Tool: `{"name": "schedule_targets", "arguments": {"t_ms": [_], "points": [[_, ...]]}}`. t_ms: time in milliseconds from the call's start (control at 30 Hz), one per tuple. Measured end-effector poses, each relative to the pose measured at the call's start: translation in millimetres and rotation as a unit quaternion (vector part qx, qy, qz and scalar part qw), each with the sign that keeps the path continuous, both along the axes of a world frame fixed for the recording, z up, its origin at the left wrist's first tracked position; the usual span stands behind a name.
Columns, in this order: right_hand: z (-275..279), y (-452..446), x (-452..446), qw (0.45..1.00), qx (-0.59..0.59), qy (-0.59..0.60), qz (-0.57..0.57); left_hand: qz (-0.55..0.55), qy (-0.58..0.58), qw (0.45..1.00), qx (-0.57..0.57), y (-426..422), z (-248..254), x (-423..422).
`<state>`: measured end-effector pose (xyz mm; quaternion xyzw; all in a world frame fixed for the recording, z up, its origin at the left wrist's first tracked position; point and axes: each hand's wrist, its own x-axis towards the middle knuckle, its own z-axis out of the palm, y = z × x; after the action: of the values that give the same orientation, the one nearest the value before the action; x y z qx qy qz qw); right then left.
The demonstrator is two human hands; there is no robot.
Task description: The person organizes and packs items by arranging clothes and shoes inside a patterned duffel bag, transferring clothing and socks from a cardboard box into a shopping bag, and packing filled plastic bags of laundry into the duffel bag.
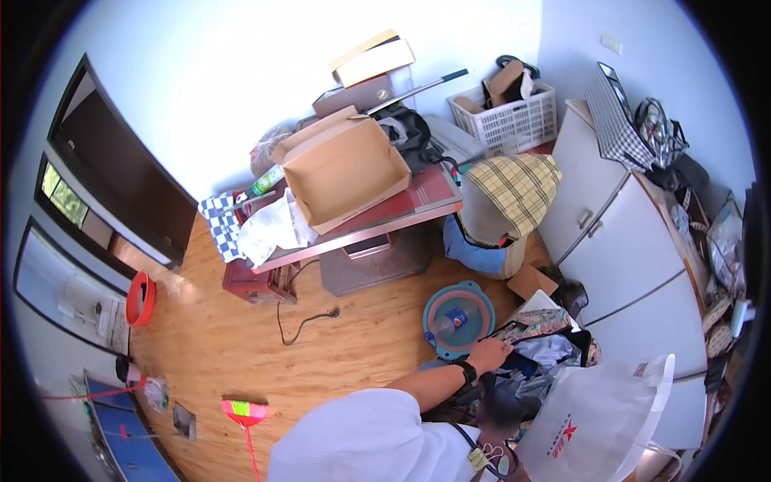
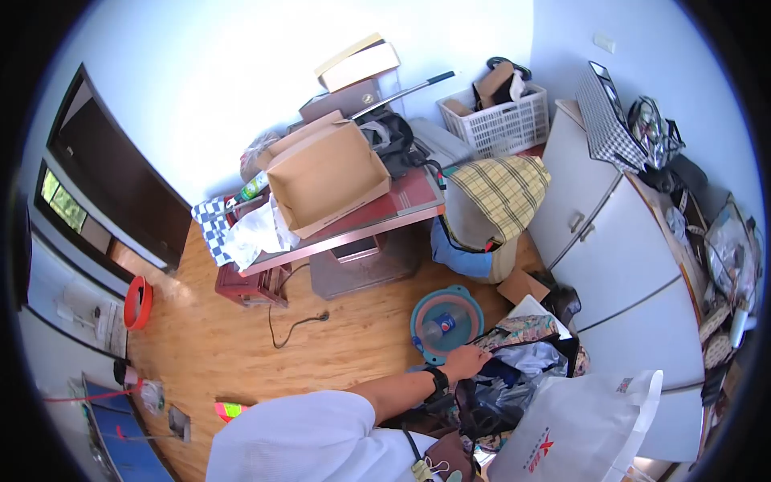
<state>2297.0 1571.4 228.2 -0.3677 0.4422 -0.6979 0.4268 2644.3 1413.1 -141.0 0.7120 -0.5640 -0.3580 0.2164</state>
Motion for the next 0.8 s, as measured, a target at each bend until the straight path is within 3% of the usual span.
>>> {"name": "schedule_targets", "arguments": {"t_ms": [200, 267, 300, 333, 400, 433, 467, 533, 600, 733, 800], "points": [[-1, -38, -17, 0.998, 0.024, 0.001, 0.063, 0.059, -0.016, 0.997, 0.055, 13, 0, 47], [-9, -48, -13, 0.998, 0.038, -0.003, 0.058, 0.035, -0.007, 0.998, -0.045, 17, 7, 50], [11, -54, 51, 1.0, -0.004, 0.028, 0.009, -0.011, 0.028, 0.999, -0.038, 20, 46, 52], [10, -61, 74, 1.0, -0.007, 0.028, 0.009, -0.037, 0.056, 0.99, -0.12, 17, 66, 48], [6, -73, 100, 0.985, -0.126, 0.057, 0.105, -0.099, 0.093, 0.96, -0.245, 8, 113, 46], [8, -78, 104, 0.977, -0.103, 0.13, 0.132, -0.136, 0.103, 0.942, -0.288, 0, 146, 48], [12, -80, 122, 0.968, -0.1, 0.201, 0.114, -0.172, 0.064, 0.926, -0.33, -10, 178, 49], [24, -92, 134, 0.937, -0.118, 0.197, 0.264, -0.215, 0.031, 0.904, -0.368, -24, 228, 52], [37, -96, 155, 0.927, -0.126, 0.217, 0.279, -0.308, -0.025, 0.83, -0.464, -39, 263, 53], [58, -126, 170, 0.877, -0.134, 0.293, 0.356, -0.345, -0.01, 0.8, -0.491, -65, 288, 59], [51, -152, 176, 0.861, -0.143, 0.378, 0.31, -0.374, 0.018, 0.885, -0.276, -83, 274, 69]]}}
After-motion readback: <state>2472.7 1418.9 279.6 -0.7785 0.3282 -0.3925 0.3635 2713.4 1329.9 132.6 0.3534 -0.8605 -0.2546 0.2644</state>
